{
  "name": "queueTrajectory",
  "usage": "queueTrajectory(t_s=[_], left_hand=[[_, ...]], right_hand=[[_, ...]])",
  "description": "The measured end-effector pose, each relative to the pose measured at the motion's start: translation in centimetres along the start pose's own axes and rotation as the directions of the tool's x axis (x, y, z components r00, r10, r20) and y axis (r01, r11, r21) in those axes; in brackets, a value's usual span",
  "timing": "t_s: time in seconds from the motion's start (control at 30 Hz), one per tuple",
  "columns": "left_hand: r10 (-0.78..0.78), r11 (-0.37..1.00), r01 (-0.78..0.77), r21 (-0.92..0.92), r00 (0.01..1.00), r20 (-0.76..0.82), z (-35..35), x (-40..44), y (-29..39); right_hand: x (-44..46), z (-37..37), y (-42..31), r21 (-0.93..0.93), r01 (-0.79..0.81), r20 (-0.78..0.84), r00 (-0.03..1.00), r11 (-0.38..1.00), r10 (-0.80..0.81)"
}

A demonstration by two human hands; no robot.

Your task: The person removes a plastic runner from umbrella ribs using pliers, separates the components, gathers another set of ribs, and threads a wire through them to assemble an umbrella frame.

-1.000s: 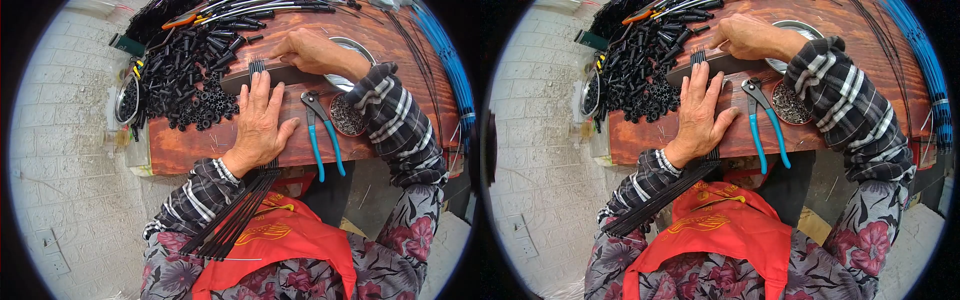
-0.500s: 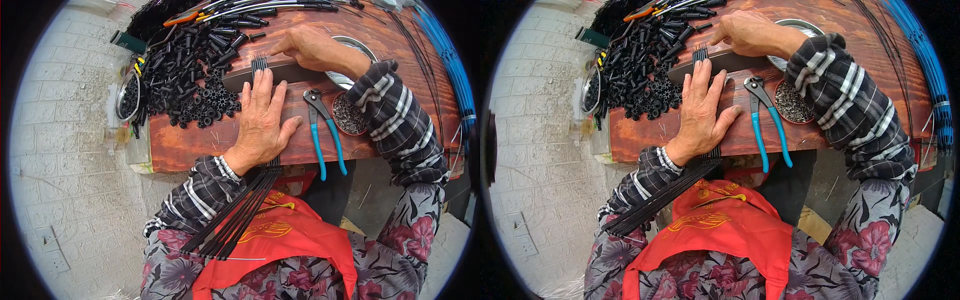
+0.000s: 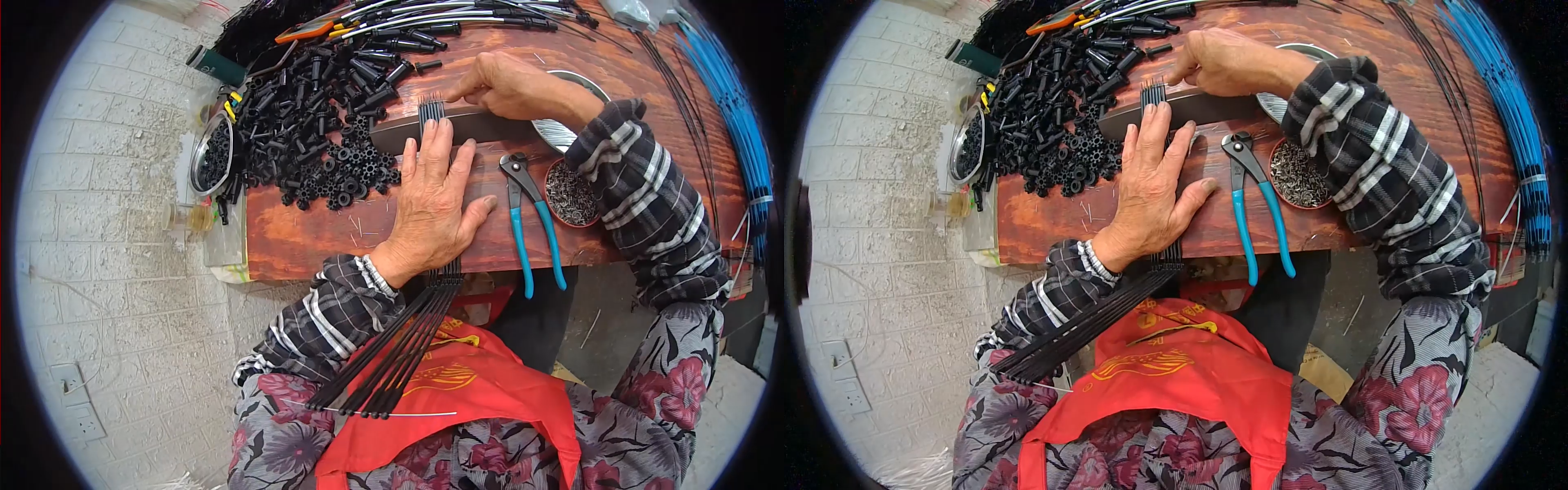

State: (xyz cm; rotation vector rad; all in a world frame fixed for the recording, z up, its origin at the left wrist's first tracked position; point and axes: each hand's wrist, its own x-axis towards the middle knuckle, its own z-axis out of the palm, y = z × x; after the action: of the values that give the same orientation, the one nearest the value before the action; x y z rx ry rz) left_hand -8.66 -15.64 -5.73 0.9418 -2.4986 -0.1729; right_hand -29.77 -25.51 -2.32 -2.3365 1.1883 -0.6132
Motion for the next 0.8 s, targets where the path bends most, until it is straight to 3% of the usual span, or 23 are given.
queueTrajectory(t_s=[0.4, 0.53, 0.7, 0.8], left_hand=[[-0.017, 0.999, 0.016, -0.047, 0.999, -0.027, 0.0, 0.0, -0.1], [-0.015, 0.998, 0.013, -0.06, 0.999, -0.032, 0.1, -0.1, -0.1], [-0.012, 0.998, 0.009, -0.064, 0.999, -0.039, 0.0, 0.0, -0.1], [-0.015, 0.998, 0.012, -0.067, 0.999, -0.04, -0.1, 0.0, -0.1]], right_hand=[[0.2, -0.4, -1.6, -0.172, -0.085, -0.046, 0.996, 0.981, 0.078], [0.3, -0.3, -1.4, -0.116, -0.053, -0.031, 0.998, 0.992, 0.05], [0.3, -0.4, -1.9, -0.175, -0.098, -0.056, 0.994, 0.98, 0.089], [0.6, 0.1, -1.0, -0.02, -0.035, -0.053, 0.998, 0.999, 0.034]])
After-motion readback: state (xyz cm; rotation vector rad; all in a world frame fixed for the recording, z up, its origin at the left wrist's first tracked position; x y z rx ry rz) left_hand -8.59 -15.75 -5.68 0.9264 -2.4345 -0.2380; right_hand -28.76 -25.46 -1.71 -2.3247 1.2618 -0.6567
